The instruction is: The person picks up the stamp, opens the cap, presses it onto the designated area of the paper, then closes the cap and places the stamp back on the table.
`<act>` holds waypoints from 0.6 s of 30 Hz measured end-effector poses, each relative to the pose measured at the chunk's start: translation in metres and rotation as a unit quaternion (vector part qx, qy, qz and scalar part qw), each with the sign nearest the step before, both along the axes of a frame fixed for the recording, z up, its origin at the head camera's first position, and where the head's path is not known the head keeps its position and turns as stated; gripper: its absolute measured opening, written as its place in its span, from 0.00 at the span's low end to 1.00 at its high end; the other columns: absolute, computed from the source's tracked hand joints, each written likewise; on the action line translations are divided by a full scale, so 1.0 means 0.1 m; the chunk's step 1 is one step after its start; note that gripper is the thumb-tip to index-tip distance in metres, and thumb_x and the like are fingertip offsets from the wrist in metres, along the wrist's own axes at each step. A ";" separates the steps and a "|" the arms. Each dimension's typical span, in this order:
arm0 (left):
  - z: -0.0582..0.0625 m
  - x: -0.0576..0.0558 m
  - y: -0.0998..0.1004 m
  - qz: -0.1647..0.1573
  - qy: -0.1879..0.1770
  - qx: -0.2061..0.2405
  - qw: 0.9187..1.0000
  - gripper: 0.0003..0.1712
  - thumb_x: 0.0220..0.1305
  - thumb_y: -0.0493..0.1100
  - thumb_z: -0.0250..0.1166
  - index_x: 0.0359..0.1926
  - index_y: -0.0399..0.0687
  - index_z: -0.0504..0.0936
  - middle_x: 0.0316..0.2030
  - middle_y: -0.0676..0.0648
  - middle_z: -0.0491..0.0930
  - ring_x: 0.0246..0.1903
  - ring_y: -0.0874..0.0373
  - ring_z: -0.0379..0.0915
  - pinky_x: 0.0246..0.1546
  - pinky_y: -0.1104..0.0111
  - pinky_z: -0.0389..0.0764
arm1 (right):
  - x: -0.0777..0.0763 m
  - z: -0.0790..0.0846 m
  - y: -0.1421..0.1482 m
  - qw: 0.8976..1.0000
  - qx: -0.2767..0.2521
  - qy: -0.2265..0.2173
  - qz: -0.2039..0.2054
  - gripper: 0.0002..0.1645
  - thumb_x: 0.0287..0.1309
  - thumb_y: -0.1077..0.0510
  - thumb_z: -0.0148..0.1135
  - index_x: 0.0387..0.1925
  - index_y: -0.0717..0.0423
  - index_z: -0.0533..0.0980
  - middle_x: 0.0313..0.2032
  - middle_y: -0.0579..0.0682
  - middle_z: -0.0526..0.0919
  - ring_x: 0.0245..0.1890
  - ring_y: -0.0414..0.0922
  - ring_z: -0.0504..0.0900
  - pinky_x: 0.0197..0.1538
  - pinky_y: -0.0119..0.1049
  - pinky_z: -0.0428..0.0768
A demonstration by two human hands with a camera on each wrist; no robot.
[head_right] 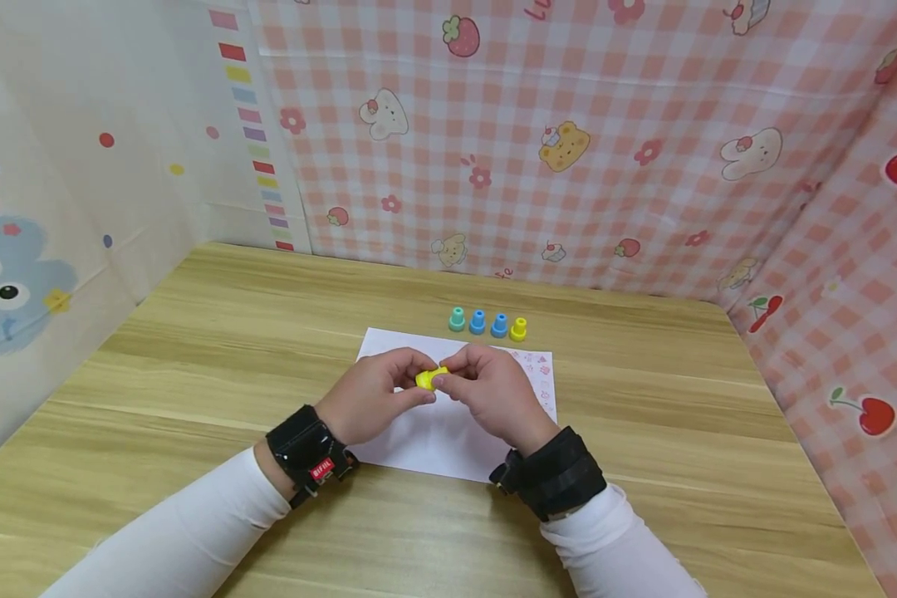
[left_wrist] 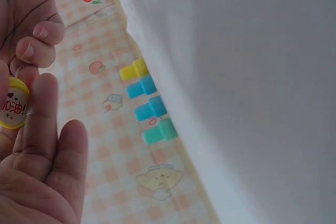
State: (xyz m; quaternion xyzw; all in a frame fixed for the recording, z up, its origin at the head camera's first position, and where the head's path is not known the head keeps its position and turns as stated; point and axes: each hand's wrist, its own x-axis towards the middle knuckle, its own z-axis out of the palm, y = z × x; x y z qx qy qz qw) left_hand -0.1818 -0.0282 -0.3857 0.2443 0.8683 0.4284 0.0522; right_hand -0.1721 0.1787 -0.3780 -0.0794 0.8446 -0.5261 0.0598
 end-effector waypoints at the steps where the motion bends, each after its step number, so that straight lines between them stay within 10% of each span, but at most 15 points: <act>1: 0.00 0.00 0.00 -0.005 -0.001 -0.001 1.000 0.16 0.69 0.45 0.73 0.55 0.53 0.84 0.41 0.56 0.87 0.40 0.62 0.81 0.43 0.67 0.83 | 0.00 0.01 0.01 1.000 0.006 0.008 0.002 0.09 0.67 0.58 0.71 0.45 0.59 0.86 0.34 0.58 0.87 0.34 0.46 0.81 0.39 0.38 0.80; 18: -0.01 -0.14 -0.33 -0.013 -0.022 -0.116 0.993 0.32 0.73 0.57 0.67 0.72 0.51 0.74 0.68 0.46 0.79 0.66 0.49 0.78 0.66 0.51 0.80 | -0.33 0.21 0.67 0.989 0.107 -0.002 -0.104 0.21 0.74 0.52 0.63 0.63 0.56 0.79 0.53 0.58 0.85 0.47 0.56 0.83 0.48 0.35 0.84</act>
